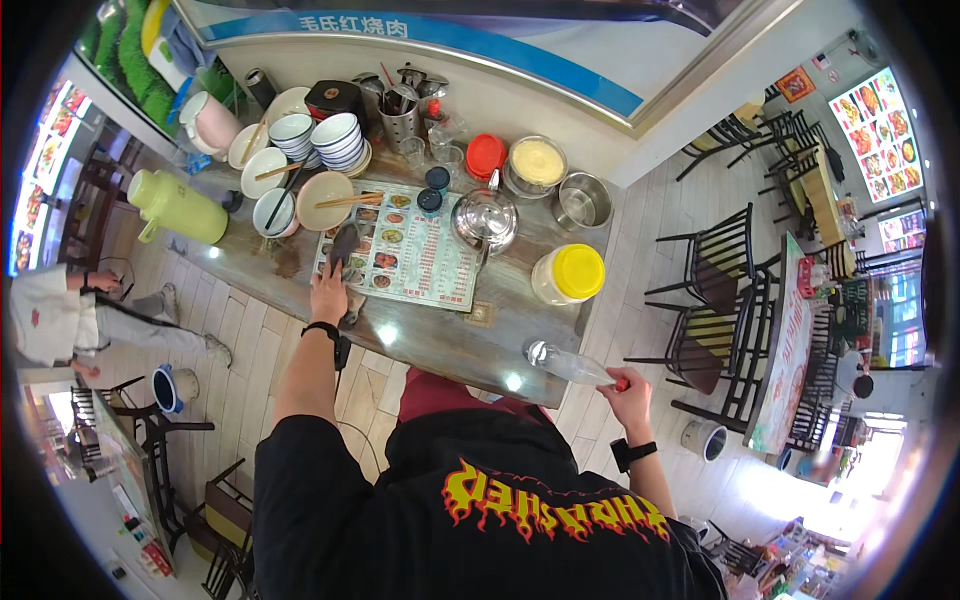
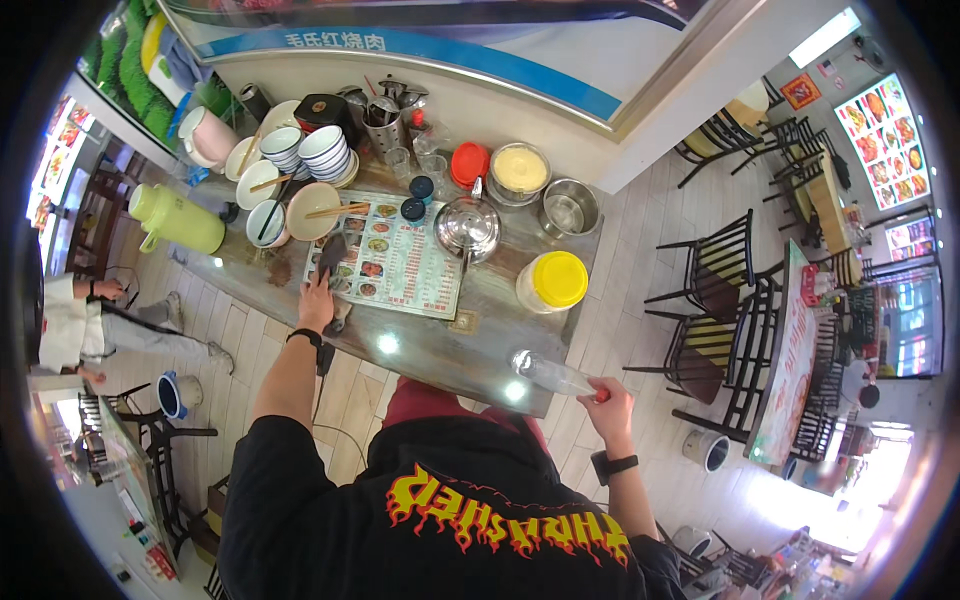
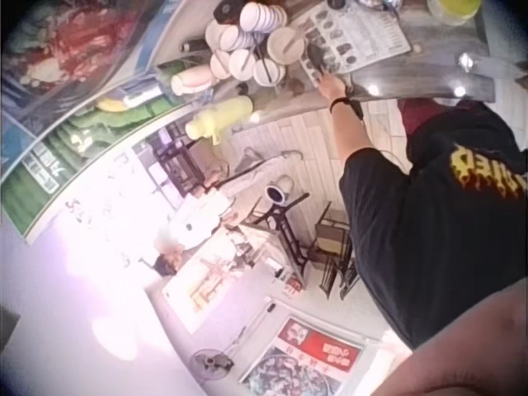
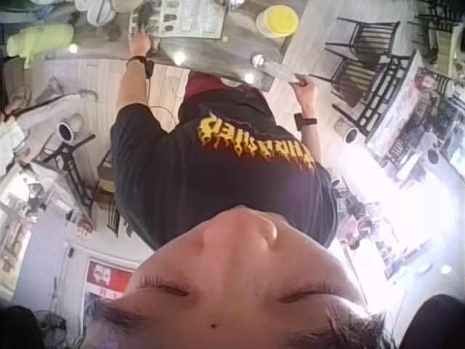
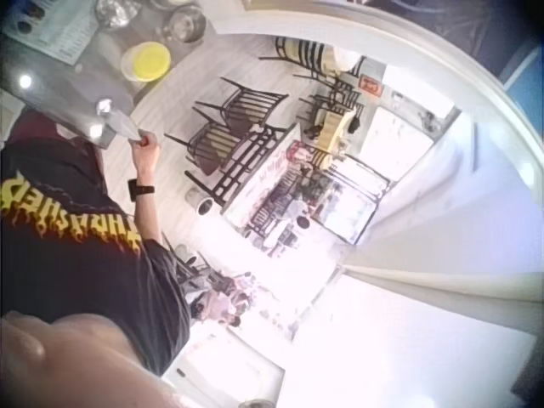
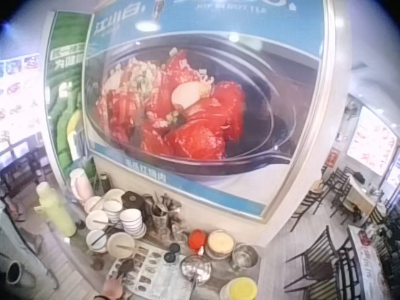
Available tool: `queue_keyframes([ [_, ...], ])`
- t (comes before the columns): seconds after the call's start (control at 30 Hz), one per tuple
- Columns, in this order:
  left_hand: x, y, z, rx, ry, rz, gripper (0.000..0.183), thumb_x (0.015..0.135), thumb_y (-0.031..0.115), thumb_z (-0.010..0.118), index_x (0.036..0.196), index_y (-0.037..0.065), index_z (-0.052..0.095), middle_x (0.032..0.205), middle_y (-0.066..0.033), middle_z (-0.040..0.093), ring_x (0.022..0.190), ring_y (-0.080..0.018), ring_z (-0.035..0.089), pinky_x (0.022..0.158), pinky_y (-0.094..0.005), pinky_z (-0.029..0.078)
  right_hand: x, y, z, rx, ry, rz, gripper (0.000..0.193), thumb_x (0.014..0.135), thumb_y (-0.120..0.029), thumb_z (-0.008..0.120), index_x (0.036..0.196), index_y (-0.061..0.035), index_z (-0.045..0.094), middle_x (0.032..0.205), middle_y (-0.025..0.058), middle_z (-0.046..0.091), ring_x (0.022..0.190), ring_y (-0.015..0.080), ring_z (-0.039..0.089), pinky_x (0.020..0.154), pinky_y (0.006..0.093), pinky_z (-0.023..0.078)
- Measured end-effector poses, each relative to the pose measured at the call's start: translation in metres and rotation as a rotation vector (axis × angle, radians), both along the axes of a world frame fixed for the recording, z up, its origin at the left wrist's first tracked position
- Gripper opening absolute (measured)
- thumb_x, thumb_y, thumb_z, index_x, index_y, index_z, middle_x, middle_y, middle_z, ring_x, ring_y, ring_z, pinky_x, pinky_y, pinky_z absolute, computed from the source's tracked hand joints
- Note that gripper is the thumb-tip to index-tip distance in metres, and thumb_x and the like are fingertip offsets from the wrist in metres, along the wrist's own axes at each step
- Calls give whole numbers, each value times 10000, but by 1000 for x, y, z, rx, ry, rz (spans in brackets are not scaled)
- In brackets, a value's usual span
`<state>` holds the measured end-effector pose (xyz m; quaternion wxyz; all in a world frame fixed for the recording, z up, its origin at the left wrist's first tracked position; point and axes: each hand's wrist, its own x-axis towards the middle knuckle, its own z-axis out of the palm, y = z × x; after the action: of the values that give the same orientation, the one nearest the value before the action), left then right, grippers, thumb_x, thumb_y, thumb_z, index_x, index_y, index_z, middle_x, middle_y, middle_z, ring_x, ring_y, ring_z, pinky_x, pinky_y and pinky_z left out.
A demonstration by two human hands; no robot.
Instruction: Cleaning a chair and a glass bottle using a cloth.
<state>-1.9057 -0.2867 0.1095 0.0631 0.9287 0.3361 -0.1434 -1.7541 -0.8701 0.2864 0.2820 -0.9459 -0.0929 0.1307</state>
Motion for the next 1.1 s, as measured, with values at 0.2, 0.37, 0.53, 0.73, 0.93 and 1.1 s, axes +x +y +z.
queue_keyframes([
  [0.2, 81, 11, -32, 118, -161, -193, 586, 905, 181, 560, 1459, 82, 393, 1544, -124, 306, 1181, -352, 449, 1024, -431, 385, -23, 10, -23, -324, 279, 126, 355, 684, -212, 792, 947, -39, 628, 812, 150, 695, 807, 348, 675, 725, 417, 532],
  [0.37, 78, -60, -14, -53, -297, -331, 731, 835, 242, 638, 1477, 59, 338, 1562, -167, 233, 1191, -368, 431, 1067, -435, 358, -53, 39, -66, -382, 526, 51, 403, 737, -346, 744, 941, -11, 652, 711, 153, 660, 687, 296, 649, 645, 403, 516],
  [0.53, 37, -119, 4, -265, -161, -550, 680, 855, 208, 613, 1469, 70, 356, 1545, -171, 265, 1242, -420, 409, 1054, -444, 387, -86, 62, -65, -153, 727, -203, 361, 808, -311, 722, 884, 37, 662, 592, 90, 597, 447, 147, 562, 454, 320, 468],
  [0.73, 31, -151, 46, -1186, -54, -438, 340, 970, 235, 486, 1217, 16, 567, 1266, -259, 537, 1110, -413, 547, 943, -448, 444, -116, 64, -14, 58, 642, -279, 305, 823, -287, 717, 786, 2, 627, 594, 34, 583, 470, 117, 553, 454, 289, 448],
  [0.93, 27, -235, 121, -581, -366, -806, 406, 944, 168, 544, 1332, 51, 531, 1439, -209, 410, 1251, -411, 435, 1033, -438, 397, -157, -2, 17, 226, 480, -245, 315, 800, -289, 723, 792, 3, 609, 602, 65, 576, 533, 157, 544, 529, 335, 450],
  [1.1, 18, -321, 193, -401, -484, -885, 503, 835, 56, 642, 1331, 87, 564, 1233, -128, 521, 1147, -329, 490, 989, -398, 439, -211, -93, 16, 274, 327, -292, 314, 784, -268, 721, 779, 16, 587, 621, 111, 558, 595, 199, 555, 594, 368, 460],
])
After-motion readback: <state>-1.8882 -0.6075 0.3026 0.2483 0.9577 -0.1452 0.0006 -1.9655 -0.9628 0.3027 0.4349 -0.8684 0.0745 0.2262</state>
